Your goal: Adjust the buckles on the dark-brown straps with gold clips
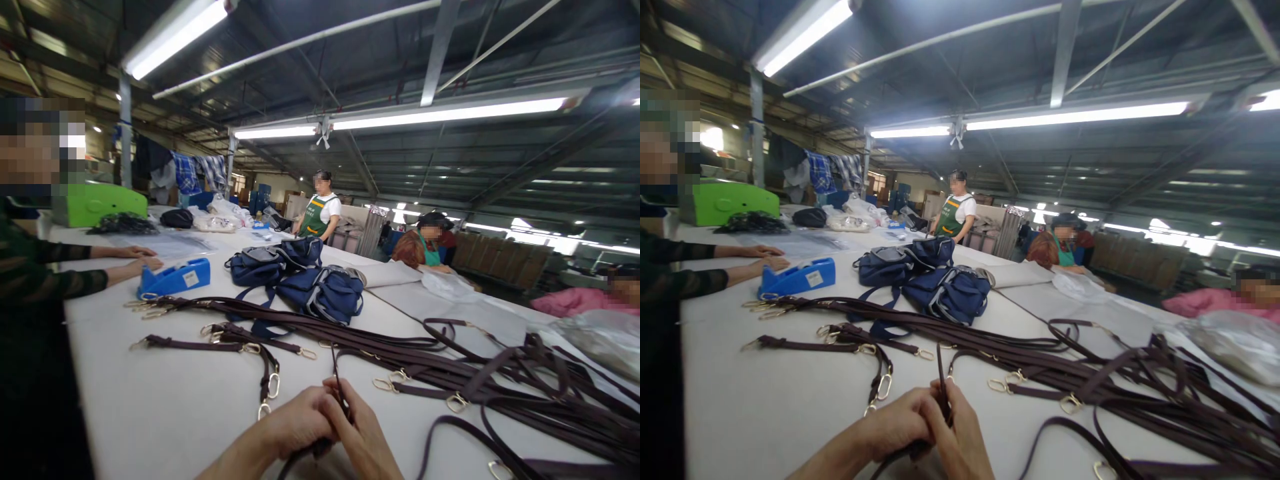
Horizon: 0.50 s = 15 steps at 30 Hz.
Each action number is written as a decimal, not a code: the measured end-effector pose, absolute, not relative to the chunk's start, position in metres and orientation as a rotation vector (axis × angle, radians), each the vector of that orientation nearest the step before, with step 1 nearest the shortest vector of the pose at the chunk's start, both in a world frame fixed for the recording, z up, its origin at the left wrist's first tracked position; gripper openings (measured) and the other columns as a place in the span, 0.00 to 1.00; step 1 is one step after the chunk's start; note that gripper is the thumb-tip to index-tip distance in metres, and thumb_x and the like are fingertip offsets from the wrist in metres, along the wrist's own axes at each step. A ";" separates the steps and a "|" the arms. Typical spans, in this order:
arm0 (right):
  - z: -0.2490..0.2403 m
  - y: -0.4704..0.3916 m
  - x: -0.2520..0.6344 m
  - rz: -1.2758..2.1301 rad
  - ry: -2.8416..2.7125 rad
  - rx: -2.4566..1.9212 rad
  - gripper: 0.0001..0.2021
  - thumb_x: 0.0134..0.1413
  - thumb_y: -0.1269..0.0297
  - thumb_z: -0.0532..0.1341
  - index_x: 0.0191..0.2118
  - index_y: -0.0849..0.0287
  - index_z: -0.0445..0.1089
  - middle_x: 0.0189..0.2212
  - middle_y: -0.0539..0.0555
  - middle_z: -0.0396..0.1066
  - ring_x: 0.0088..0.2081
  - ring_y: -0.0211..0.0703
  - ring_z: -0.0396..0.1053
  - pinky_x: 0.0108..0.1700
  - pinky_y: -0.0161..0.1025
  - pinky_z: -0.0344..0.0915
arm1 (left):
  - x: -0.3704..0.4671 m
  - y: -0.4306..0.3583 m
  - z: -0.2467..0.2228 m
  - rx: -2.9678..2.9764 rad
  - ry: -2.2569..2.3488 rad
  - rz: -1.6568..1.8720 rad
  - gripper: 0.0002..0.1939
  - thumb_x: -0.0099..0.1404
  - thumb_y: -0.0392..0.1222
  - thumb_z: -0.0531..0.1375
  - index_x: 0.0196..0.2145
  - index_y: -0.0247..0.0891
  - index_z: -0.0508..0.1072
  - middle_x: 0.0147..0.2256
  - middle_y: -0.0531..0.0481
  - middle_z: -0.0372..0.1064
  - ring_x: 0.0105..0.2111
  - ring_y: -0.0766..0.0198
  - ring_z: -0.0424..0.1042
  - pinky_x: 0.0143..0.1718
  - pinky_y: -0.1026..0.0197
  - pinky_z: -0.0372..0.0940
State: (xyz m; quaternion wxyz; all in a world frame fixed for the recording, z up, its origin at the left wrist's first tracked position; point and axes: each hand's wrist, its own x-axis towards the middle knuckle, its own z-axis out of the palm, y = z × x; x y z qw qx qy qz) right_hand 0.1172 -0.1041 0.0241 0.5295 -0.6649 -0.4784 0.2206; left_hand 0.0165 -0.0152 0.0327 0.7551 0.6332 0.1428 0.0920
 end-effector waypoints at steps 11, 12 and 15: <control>0.024 -0.107 0.153 0.981 -0.549 -1.155 0.31 0.43 0.38 0.65 0.43 0.60 0.75 0.28 0.51 0.73 0.25 0.36 0.65 0.24 0.32 0.58 | 0.017 -0.011 0.033 1.067 0.315 0.090 0.25 0.38 0.32 0.63 0.38 0.36 0.69 0.24 0.50 0.72 0.21 0.64 0.72 0.20 0.66 0.66; 0.023 -0.108 0.155 1.040 -0.537 -1.079 0.28 0.44 0.41 0.66 0.43 0.60 0.75 0.24 0.49 0.70 0.22 0.33 0.61 0.21 0.30 0.54 | 0.016 -0.009 0.032 1.068 0.313 0.084 0.23 0.38 0.32 0.64 0.37 0.36 0.68 0.25 0.50 0.72 0.22 0.64 0.72 0.19 0.68 0.65; 0.023 -0.108 0.157 1.141 -0.523 -0.964 0.24 0.47 0.46 0.68 0.43 0.61 0.75 0.23 0.49 0.70 0.21 0.31 0.61 0.20 0.28 0.53 | 0.016 -0.006 0.030 1.094 0.288 0.041 0.21 0.42 0.37 0.67 0.36 0.36 0.68 0.29 0.46 0.75 0.22 0.66 0.73 0.15 0.72 0.58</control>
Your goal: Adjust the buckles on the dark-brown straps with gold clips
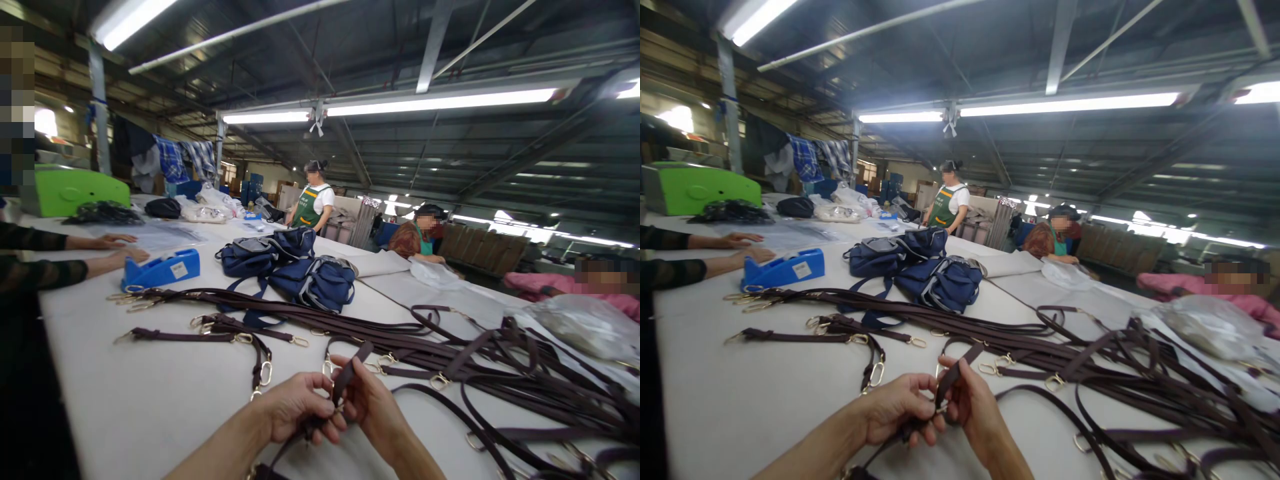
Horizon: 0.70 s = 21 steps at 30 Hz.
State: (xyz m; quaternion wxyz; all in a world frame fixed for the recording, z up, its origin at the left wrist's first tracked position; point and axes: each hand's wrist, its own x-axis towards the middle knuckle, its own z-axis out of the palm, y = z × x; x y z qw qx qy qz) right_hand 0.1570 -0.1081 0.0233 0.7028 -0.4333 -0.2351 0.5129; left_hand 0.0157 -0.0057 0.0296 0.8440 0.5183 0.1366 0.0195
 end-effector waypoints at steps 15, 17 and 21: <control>0.036 -0.118 0.168 1.062 -0.498 -0.964 0.21 0.43 0.51 0.71 0.40 0.61 0.74 0.31 0.56 0.78 0.31 0.41 0.73 0.23 0.29 0.63 | 0.024 -0.010 0.021 1.308 0.421 0.175 0.18 0.49 0.52 0.63 0.29 0.33 0.71 0.21 0.49 0.71 0.16 0.69 0.68 0.12 0.71 0.53; 0.036 -0.120 0.168 1.064 -0.531 -1.000 0.21 0.44 0.53 0.72 0.41 0.60 0.73 0.33 0.55 0.78 0.33 0.41 0.74 0.29 0.31 0.68 | 0.023 -0.009 0.022 1.324 0.431 0.175 0.16 0.50 0.50 0.63 0.29 0.34 0.70 0.21 0.49 0.71 0.15 0.69 0.68 0.11 0.72 0.53; 0.036 -0.121 0.169 1.077 -0.542 -1.033 0.21 0.46 0.54 0.72 0.43 0.60 0.69 0.31 0.55 0.78 0.31 0.41 0.75 0.33 0.36 0.73 | 0.021 -0.008 0.025 1.333 0.417 0.167 0.16 0.49 0.49 0.62 0.29 0.34 0.70 0.22 0.48 0.72 0.16 0.69 0.69 0.11 0.72 0.55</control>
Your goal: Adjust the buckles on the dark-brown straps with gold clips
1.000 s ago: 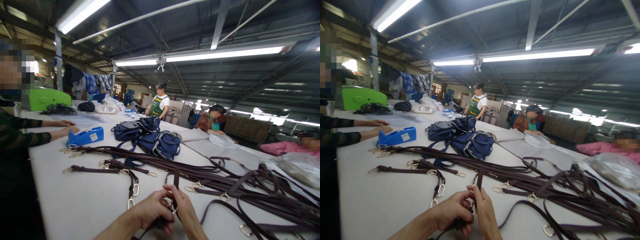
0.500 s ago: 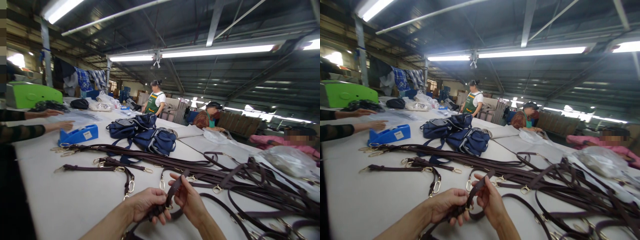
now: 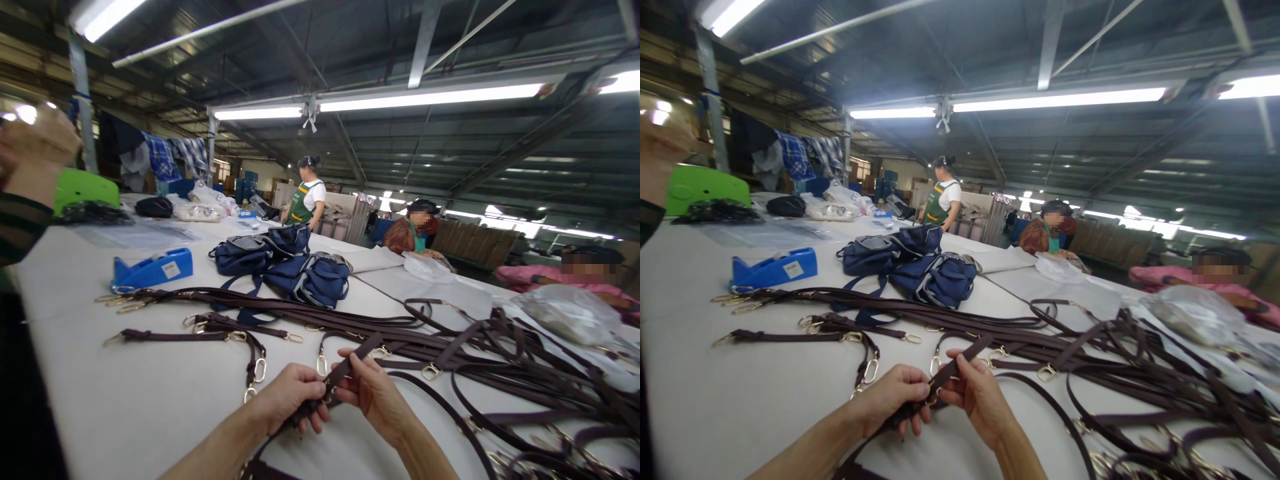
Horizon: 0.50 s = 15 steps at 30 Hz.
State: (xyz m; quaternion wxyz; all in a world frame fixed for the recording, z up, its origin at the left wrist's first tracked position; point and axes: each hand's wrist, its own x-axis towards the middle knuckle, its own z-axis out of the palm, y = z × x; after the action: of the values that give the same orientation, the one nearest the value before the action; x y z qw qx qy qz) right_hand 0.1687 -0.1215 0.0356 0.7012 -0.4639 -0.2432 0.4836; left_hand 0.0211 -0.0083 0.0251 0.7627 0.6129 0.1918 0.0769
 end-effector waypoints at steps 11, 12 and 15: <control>0.039 -0.119 0.165 1.036 -0.526 -1.104 0.23 0.47 0.55 0.71 0.45 0.61 0.65 0.32 0.58 0.78 0.30 0.44 0.77 0.31 0.37 0.76 | 0.019 -0.007 0.027 1.360 0.421 0.139 0.16 0.48 0.46 0.60 0.33 0.33 0.71 0.24 0.48 0.74 0.16 0.68 0.69 0.11 0.72 0.55; 0.039 -0.119 0.165 1.031 -0.526 -1.104 0.24 0.46 0.55 0.71 0.45 0.61 0.65 0.32 0.58 0.78 0.30 0.44 0.77 0.32 0.37 0.76 | 0.019 -0.006 0.028 1.368 0.436 0.141 0.16 0.48 0.46 0.60 0.33 0.33 0.71 0.23 0.48 0.74 0.16 0.69 0.69 0.11 0.72 0.55; 0.039 -0.119 0.163 1.008 -0.538 -1.118 0.25 0.44 0.53 0.72 0.45 0.61 0.66 0.32 0.58 0.78 0.31 0.44 0.77 0.33 0.38 0.76 | 0.019 -0.005 0.029 1.380 0.476 0.153 0.17 0.46 0.46 0.59 0.33 0.34 0.71 0.22 0.49 0.73 0.15 0.69 0.67 0.10 0.72 0.53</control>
State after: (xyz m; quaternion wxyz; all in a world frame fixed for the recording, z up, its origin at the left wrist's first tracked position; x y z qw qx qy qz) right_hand 0.1635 -0.1185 0.0388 0.6972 -0.5014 -0.2411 0.4521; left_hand 0.0190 -0.0053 0.0290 0.7427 0.6295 0.2173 0.0700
